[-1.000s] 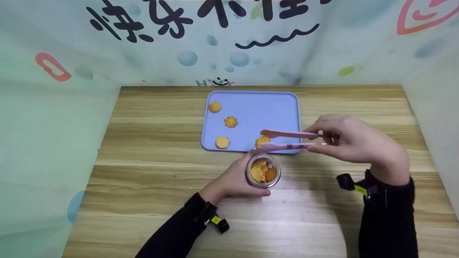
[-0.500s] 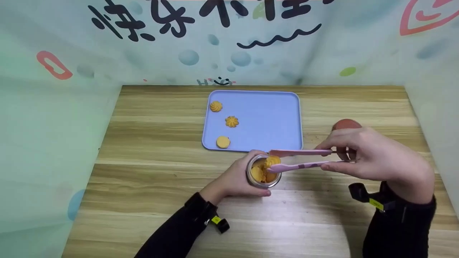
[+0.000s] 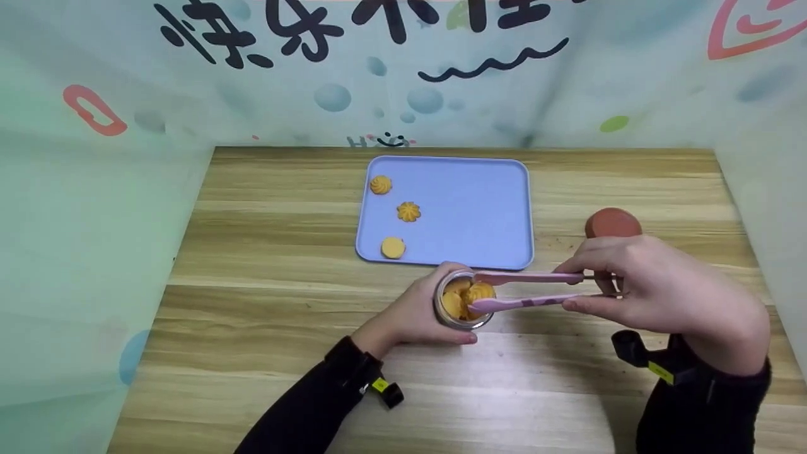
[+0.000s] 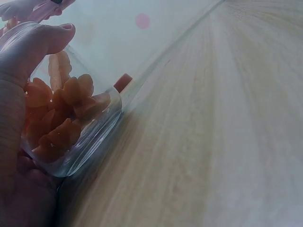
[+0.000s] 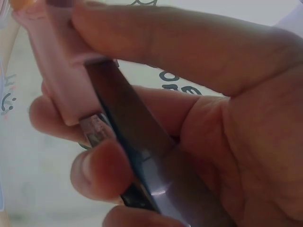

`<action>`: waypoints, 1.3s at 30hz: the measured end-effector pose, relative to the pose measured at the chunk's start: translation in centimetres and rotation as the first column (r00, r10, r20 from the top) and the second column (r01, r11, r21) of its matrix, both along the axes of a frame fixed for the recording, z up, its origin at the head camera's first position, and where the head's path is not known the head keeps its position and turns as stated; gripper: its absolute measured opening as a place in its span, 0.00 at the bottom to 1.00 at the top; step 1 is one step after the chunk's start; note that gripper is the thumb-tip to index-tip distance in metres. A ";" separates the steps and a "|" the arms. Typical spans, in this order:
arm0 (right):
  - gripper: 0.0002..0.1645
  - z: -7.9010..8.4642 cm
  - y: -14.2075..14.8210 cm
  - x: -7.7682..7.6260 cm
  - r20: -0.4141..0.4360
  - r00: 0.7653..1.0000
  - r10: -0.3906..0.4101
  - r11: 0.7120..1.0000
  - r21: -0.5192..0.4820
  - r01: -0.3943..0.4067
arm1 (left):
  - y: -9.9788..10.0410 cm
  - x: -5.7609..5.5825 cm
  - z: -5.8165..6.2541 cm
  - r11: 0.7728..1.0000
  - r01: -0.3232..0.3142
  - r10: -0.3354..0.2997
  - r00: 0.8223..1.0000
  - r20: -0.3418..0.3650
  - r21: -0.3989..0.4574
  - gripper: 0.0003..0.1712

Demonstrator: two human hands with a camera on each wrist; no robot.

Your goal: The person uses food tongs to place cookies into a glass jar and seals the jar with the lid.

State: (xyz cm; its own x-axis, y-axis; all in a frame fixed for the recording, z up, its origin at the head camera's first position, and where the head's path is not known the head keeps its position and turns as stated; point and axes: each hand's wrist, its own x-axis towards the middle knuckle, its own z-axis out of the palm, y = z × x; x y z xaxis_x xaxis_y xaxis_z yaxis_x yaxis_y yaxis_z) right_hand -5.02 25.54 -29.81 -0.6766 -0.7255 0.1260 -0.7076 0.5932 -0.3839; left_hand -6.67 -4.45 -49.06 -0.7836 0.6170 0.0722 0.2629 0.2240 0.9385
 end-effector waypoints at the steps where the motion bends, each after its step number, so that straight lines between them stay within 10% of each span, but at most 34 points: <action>1: 0.15 0.0 -0.1 0.0 -0.006 1.000 0.003 1.000 -0.004 -0.003 | 0.0 0.0 0.0 1.000 0.000 0.000 1.000 0.000 -0.003 0.55; 39: 0.16 0.5 -0.6 2.0 -0.037 0.990 -0.134 0.988 0.068 0.136 | 0.1 0.0 0.0 0.999 0.013 -0.014 1.000 0.012 0.051 0.54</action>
